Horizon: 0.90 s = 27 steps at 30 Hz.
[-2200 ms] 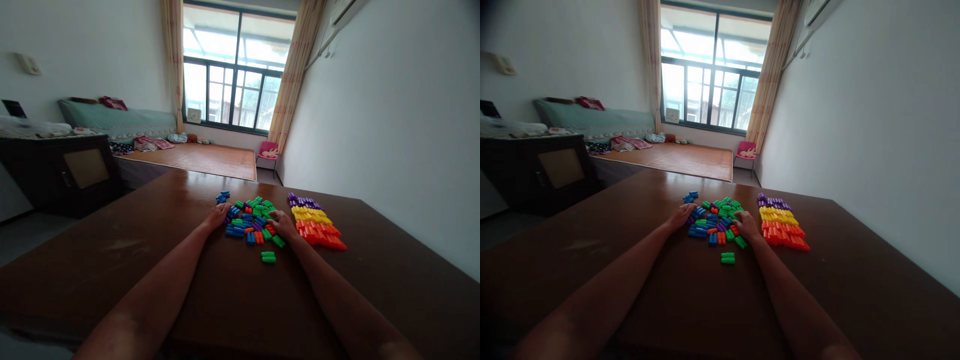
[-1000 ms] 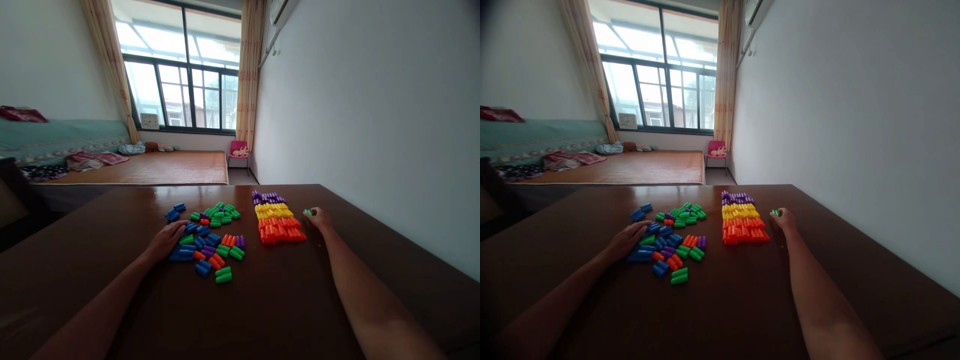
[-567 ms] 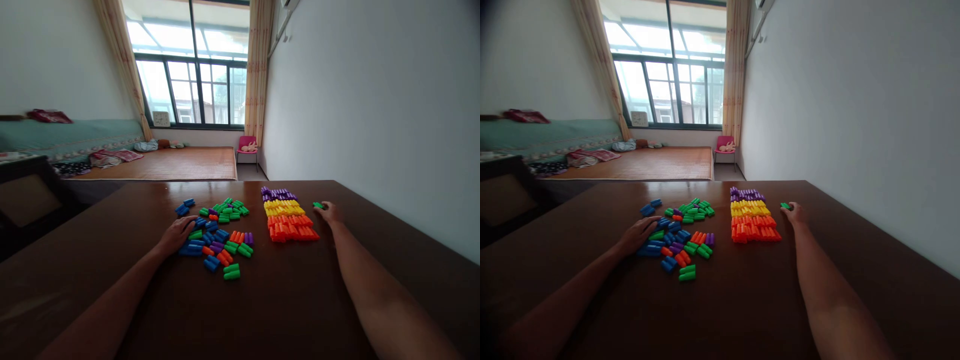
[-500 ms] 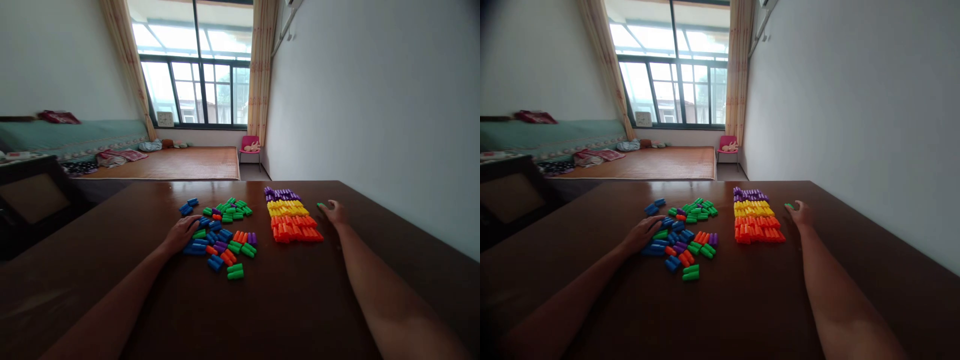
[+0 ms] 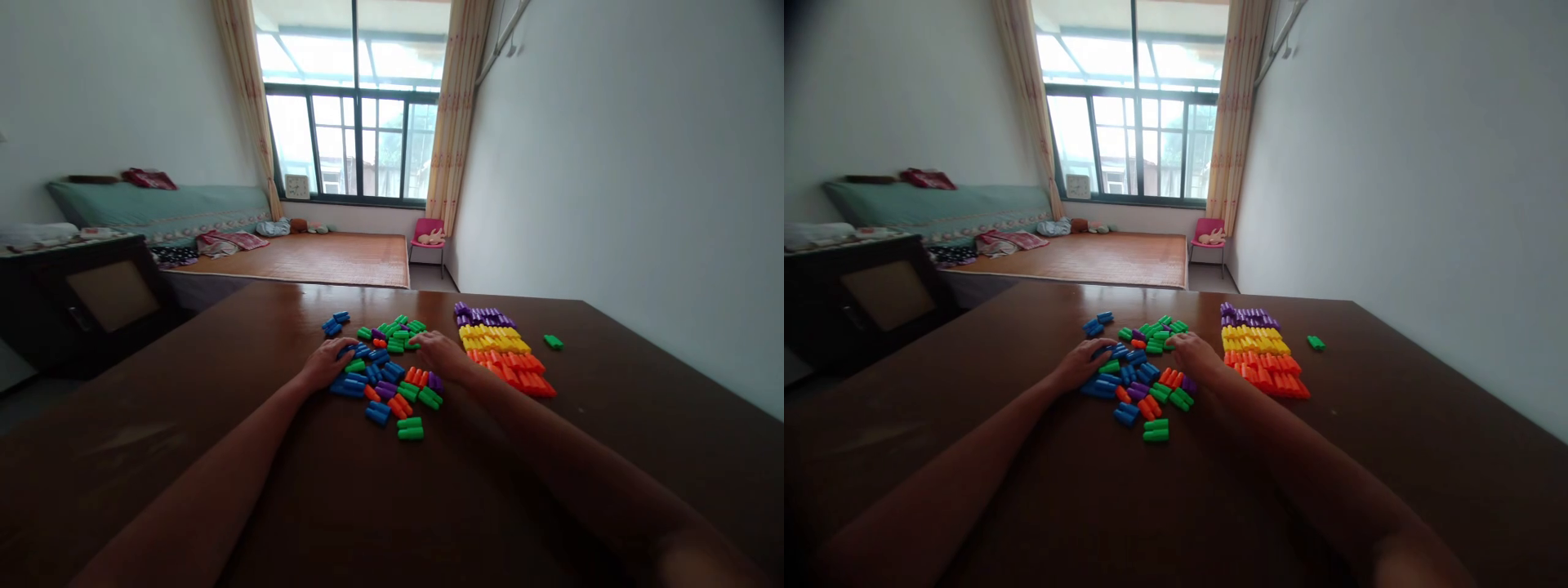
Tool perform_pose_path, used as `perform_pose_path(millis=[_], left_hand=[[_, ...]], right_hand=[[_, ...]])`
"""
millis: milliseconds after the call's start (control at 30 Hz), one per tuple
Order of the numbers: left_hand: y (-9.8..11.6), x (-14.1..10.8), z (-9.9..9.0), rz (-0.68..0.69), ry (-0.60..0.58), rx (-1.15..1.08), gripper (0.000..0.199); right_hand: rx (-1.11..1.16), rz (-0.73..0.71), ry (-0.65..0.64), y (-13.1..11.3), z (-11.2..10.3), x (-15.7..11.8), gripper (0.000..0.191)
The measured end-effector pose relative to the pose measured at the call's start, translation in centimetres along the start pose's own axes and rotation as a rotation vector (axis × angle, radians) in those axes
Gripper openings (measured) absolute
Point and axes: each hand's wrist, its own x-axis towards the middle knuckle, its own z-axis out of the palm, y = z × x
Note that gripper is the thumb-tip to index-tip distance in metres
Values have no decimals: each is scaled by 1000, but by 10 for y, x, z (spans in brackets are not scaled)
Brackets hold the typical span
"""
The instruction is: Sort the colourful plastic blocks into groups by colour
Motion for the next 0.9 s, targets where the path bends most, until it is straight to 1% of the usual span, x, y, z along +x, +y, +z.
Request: perform_pose_path(millis=[67, 167, 233, 333, 433, 500, 533, 600, 667, 733, 767, 800, 833, 900], left_hand=[[-1, 0, 0, 1, 2, -13, 42], [-2, 0, 0, -8, 1, -26, 42], [-2, 0, -1, -14, -5, -41, 42], [-2, 1, -2, -24, -12, -61, 44], [0, 2, -4, -40, -20, -77, 47], [2, 2, -6, -51, -28, -91, 50], [3, 2, -7, -57, -31, -95, 51], [3, 2, -8, -66, -39, -91, 53], [2, 2, -8, -70, -38, -80, 55], [0, 3, -8, -72, -37, -72, 56], [-1, 4, -7, -71, -40, -68, 56], [-2, 4, -7, -70, -44, -63, 57], [-3, 5, -7, -70, -51, -55, 57], [-5, 5, -7, -77, -55, -35, 57]], right_hand=[[-104, 69, -76, -9, 11, 15, 30], [-188, 183, -135, -7, 16, 30, 36], [-196, 229, -157, -6, 18, 34, 35], [-168, 262, -182, -11, 20, 31, 31], [-28, 253, -167, -16, 12, 26, 32], [116, 219, -91, -10, -2, 22, 33], [178, 203, -30, -2, -13, 18, 34], [250, 203, 121, 28, -37, 4, 33], [239, 294, 279, 73, -62, -21, 33], [122, 511, 434, 128, -80, -60, 32], [22, 635, 479, 155, -85, -82, 32], [-81, 758, 493, 181, -88, -105, 31], [-154, 872, 467, 204, -87, -127, 31], [-202, 1016, 368, 237, -80, -163, 32]])
